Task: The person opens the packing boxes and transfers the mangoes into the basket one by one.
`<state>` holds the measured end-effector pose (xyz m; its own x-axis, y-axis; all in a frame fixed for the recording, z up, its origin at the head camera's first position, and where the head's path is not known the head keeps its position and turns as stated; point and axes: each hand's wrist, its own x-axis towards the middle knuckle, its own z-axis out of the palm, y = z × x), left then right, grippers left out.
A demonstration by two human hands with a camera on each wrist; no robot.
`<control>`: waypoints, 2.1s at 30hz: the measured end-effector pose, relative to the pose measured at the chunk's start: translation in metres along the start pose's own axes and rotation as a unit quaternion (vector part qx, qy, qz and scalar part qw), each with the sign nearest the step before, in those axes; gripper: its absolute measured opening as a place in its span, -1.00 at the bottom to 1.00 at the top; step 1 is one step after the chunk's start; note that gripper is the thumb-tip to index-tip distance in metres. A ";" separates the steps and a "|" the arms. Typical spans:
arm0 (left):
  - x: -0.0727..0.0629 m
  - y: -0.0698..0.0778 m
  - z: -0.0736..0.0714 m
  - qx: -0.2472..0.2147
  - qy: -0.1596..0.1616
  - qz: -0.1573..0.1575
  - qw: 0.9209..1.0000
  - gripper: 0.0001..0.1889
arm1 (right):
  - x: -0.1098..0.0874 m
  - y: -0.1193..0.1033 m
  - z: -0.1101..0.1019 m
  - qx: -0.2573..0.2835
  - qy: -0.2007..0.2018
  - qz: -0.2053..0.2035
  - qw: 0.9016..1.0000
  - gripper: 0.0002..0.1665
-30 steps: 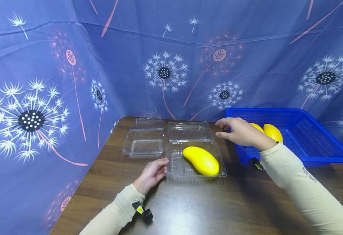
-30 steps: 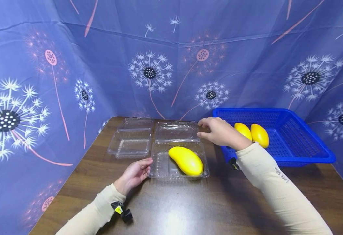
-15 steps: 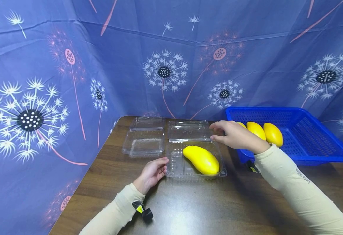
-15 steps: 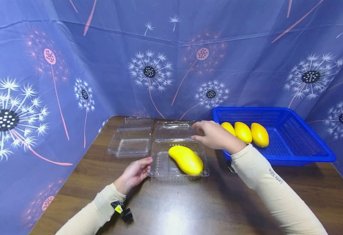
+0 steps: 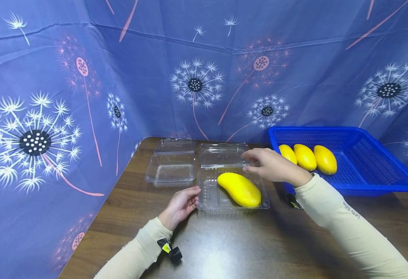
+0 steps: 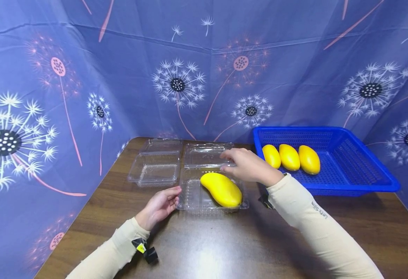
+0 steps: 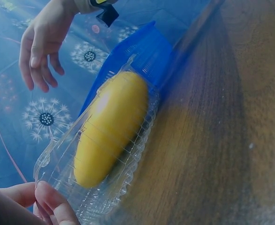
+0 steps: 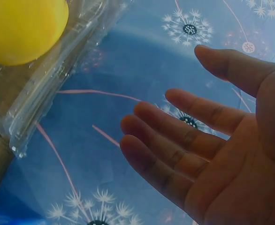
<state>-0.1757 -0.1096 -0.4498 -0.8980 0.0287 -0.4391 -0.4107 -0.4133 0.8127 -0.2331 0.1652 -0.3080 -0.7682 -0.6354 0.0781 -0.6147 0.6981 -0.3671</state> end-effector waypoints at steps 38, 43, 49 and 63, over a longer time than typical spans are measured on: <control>0.002 -0.001 -0.001 0.002 0.001 0.000 1.000 -0.54 | 0.005 0.002 0.045 0.031 -0.037 0.011 0.999 -0.46; 0.002 -0.001 0.000 -0.001 -0.001 0.002 1.000 -0.54 | 0.004 0.005 0.054 0.035 -0.043 0.009 0.998 -0.50; 0.003 -0.001 -0.001 0.003 0.002 -0.001 1.000 -0.55 | 0.003 0.006 0.062 0.018 -0.045 0.013 0.999 -0.52; 0.002 -0.002 -0.001 0.003 0.003 0.001 1.000 -0.56 | 0.001 0.004 0.072 -0.015 -0.059 0.072 0.996 -0.37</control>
<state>-0.1768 -0.1098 -0.4528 -0.8978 0.0225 -0.4397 -0.4098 -0.4079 0.8159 -0.2234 0.1440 -0.3759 -0.8240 -0.5605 -0.0830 -0.5059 0.7937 -0.3379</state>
